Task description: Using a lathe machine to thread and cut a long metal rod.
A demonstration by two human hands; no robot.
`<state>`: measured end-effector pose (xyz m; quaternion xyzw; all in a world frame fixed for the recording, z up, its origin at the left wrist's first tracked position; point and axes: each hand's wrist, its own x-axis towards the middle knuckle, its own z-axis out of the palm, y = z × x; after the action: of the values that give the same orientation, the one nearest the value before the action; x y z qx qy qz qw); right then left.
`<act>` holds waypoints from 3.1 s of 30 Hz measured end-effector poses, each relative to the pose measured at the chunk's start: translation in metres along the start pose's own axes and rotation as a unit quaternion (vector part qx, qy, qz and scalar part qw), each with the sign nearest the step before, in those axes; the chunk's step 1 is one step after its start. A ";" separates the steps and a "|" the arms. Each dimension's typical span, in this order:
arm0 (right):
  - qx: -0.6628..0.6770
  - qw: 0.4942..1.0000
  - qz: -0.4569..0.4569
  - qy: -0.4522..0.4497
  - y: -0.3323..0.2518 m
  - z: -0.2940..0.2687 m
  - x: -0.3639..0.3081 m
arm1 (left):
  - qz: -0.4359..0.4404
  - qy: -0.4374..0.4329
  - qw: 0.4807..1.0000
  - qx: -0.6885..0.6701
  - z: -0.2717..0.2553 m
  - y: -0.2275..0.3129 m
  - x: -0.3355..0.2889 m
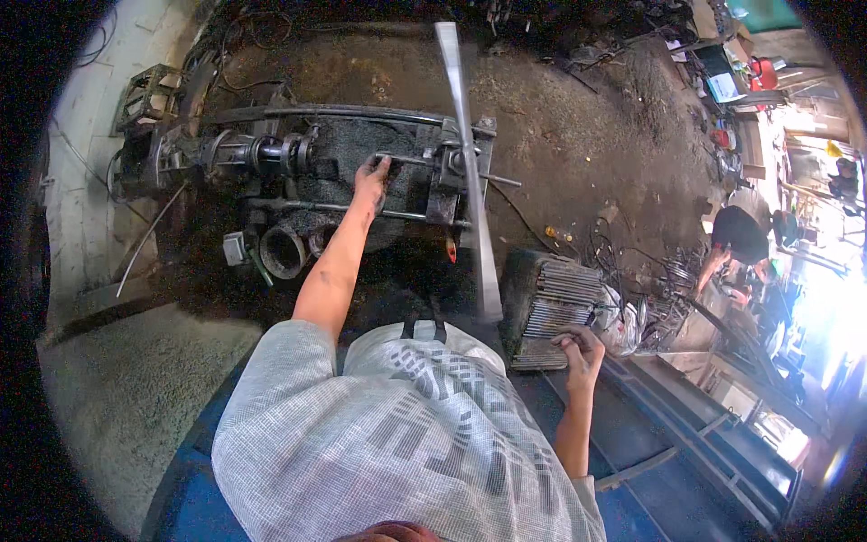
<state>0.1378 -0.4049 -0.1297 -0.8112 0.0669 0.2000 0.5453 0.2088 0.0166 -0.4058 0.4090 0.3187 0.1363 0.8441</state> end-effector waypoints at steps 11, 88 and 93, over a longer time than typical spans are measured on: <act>-0.047 0.995 -0.042 -0.076 -0.006 0.021 0.040 | -0.060 0.055 0.996 0.025 -0.003 0.022 -0.026; -0.657 0.629 -0.370 -0.186 -0.176 0.144 0.371 | 0.082 0.129 0.545 0.825 0.076 0.129 -0.180; -0.671 0.646 -0.326 -0.163 -0.166 0.132 0.356 | 0.087 0.094 0.542 0.830 0.067 0.141 -0.164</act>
<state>0.4827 -0.1798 -0.1716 -0.8791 -0.4441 0.1291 -0.1155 0.1324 -0.0163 -0.1954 0.9378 0.3295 -0.0785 0.0765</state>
